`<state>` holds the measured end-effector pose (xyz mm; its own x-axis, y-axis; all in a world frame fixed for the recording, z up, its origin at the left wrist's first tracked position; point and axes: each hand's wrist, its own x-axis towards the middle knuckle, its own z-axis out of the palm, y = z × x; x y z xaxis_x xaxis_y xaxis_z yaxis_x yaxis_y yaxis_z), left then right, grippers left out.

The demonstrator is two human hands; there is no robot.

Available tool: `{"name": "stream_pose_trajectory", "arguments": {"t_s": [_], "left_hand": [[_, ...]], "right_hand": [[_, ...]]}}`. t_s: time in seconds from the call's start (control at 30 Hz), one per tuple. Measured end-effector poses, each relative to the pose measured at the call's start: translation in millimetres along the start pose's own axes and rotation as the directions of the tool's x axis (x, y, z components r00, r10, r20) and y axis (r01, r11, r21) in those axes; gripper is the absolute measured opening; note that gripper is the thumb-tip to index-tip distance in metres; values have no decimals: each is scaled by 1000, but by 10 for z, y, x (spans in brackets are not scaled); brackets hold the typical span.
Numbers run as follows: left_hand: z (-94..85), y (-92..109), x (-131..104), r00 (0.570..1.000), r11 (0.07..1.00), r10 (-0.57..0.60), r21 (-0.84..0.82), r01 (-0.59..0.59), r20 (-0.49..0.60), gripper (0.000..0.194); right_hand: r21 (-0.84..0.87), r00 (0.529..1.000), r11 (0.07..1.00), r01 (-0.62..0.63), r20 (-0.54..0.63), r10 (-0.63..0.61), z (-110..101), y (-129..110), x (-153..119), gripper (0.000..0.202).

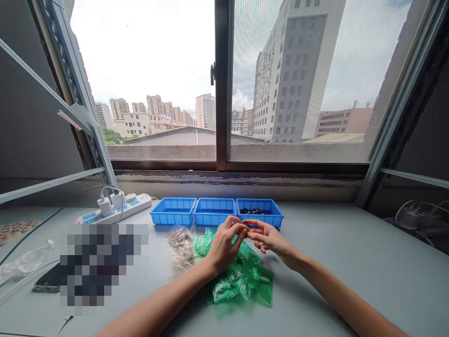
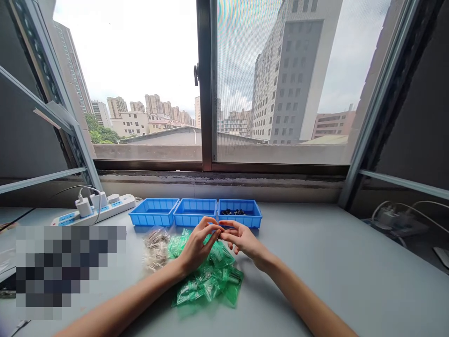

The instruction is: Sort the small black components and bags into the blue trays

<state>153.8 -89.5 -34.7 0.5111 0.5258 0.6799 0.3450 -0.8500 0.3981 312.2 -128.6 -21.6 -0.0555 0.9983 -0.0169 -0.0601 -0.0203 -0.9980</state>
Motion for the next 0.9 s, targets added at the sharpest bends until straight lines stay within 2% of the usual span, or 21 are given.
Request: {"name": "stream_pose_trajectory", "arguments": {"t_s": [0.27, 0.43, 0.67, 0.77, 0.9], "left_hand": [[-1, -5, -4, 1000, 1000, 4, -8, -4, -5, 19], [-8, 9, -1, 1000, 1000, -11, -26, 10, -27, 14], [-1, -4, 7, 997, 999, -48, -9, 48, -60, 11], [19, -56, 9, 993, 997, -75, 12, 76, -89, 8], [45, -121, 7, 995, 996, -79, 45, 81, -59, 8]], "right_hand": [[14, 1000, 1000, -12, 25, 12, 13, 14, -17, 59], [18, 1000, 1000, -18, -19, 18, -9, 15, 5, 58], [3, 999, 1000, 15, -37, -15, -19, -12, -9, 44], [26, 991, 999, 39, -129, -36, -46, 18, 33, 45], [69, 952, 992, 102, -297, -78, -131, 94, 134, 44]]}}
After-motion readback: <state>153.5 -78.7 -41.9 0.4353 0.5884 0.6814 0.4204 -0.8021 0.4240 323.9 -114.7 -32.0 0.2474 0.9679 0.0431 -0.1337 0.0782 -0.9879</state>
